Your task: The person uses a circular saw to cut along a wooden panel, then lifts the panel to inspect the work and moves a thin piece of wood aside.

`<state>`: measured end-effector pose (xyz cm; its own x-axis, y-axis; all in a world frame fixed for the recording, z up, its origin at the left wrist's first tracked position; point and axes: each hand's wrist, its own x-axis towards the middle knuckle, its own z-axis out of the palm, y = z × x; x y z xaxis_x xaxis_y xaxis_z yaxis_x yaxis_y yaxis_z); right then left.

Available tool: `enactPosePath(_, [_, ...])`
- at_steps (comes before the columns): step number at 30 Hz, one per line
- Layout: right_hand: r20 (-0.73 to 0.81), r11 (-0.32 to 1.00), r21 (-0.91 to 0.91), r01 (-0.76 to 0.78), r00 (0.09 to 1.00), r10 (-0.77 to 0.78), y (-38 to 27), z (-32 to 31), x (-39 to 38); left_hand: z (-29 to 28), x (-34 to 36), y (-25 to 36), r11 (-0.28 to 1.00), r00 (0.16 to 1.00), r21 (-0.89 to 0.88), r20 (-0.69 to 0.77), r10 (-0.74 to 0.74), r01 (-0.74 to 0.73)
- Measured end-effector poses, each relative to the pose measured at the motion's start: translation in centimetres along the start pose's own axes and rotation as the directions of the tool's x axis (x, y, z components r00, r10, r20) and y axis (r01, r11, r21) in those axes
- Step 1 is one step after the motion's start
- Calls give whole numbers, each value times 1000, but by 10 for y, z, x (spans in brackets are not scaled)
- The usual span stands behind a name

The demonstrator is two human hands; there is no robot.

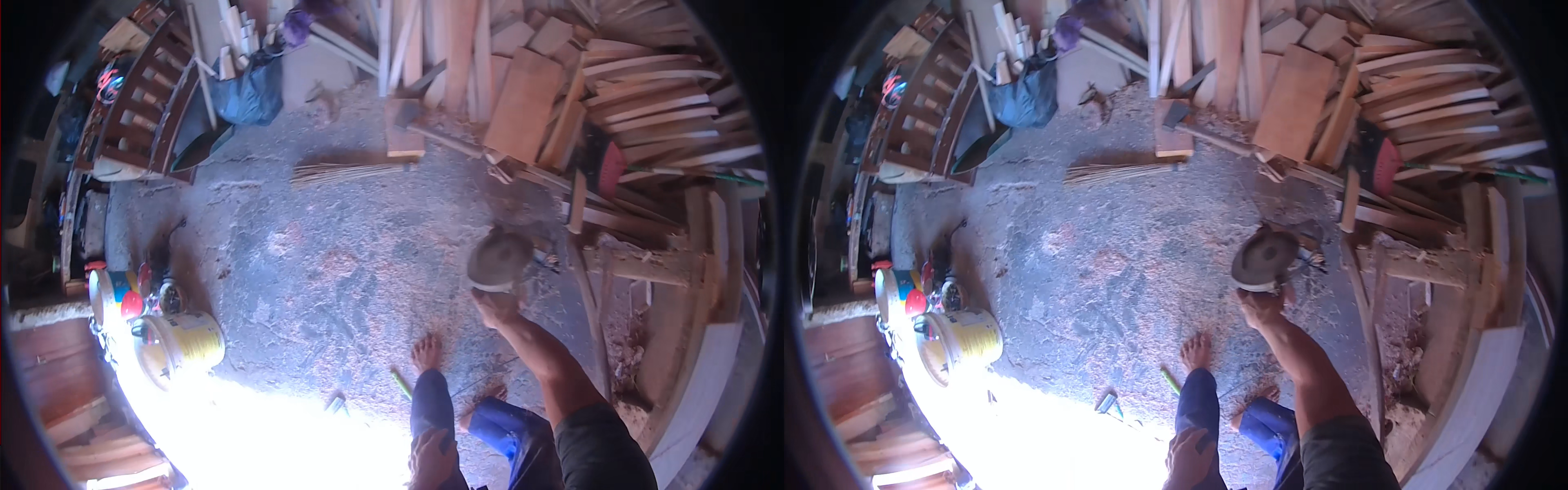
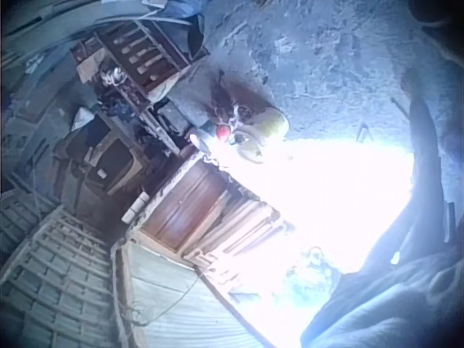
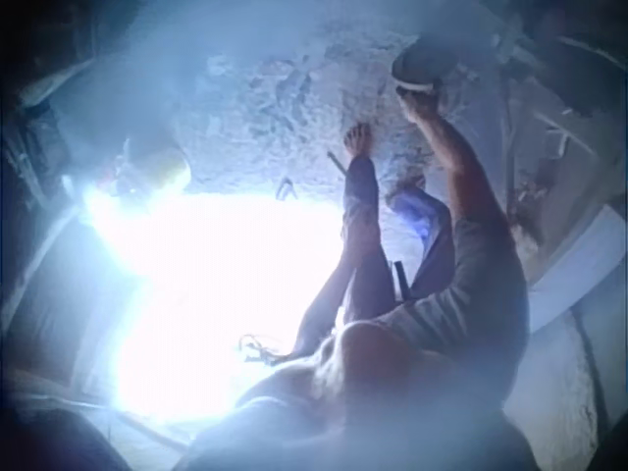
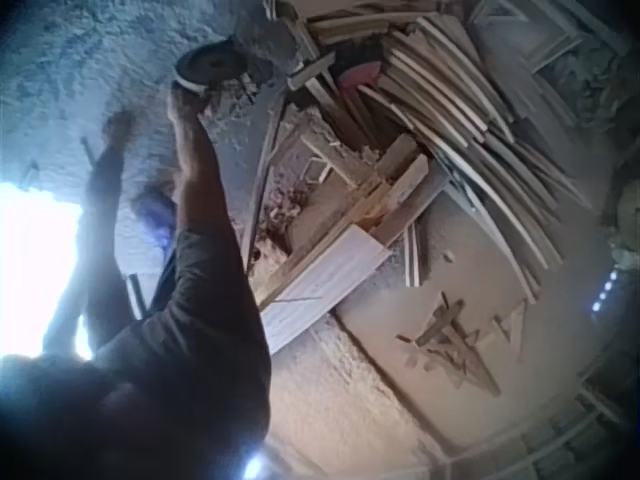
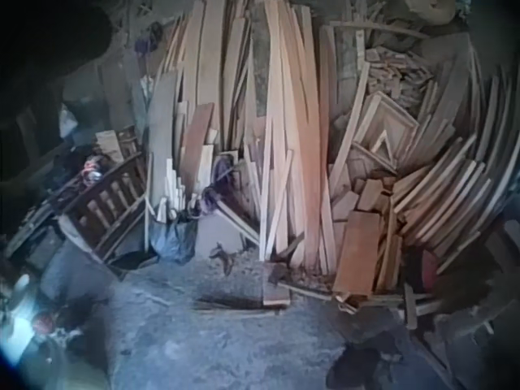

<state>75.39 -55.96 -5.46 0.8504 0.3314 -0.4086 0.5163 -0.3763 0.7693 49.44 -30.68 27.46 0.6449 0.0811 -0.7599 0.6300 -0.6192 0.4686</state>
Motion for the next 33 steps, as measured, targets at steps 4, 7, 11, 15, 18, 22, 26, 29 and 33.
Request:
enactPosePath(4, [7, 838, -538, -90, 994, 112, -17, 11, 11, 7, 16, -11, 998, 998, -4, 34, -61, 61])
enactPosePath(7, [-44, 839, -543, -20, 999, -4, -33, -10, 13, 9, 25, -20, 991, 992, -32, -22, -128, 127])
enactPosePath(11, [209, 530, -814, 237, 971, -113, -70, 9, 14, 18, 27, -25, 993, 993, -12, -1, -116, 116])
enactPosePath(15, [271, 447, -863, 235, 963, 15, -122, 44, 32, 21, 52, -26, 997, 997, 8, -9, -71, 71])
enactPosePath(18, [239, 750, -633, 190, 970, -44, -136, 13, 44, 27, 79, -29, 997, 996, 34, -66, -65, 68])
enactPosePath(22, [242, 943, -302, 136, 968, -62, -131, -6, 43, 64, 164, -47, 990, 985, 141, -167, 42, -18])
enactPosePath(26, [265, 988, -77, 135, 958, -110, -105, -14, 16, 134, 269, -79, 955, 943, 278, -278, 184, -105])
enactPosePath(29, [229, 987, 78, 138, 961, -152, -81, -52, 2, 157, 310, -105, 924, 880, 364, -391, 269, -120])
enactPosePath(33, [294, 931, 342, 129, 926, -237, -47, -103, -14, 140, 273, -114, 925, 863, 361, -423, 276, -118])
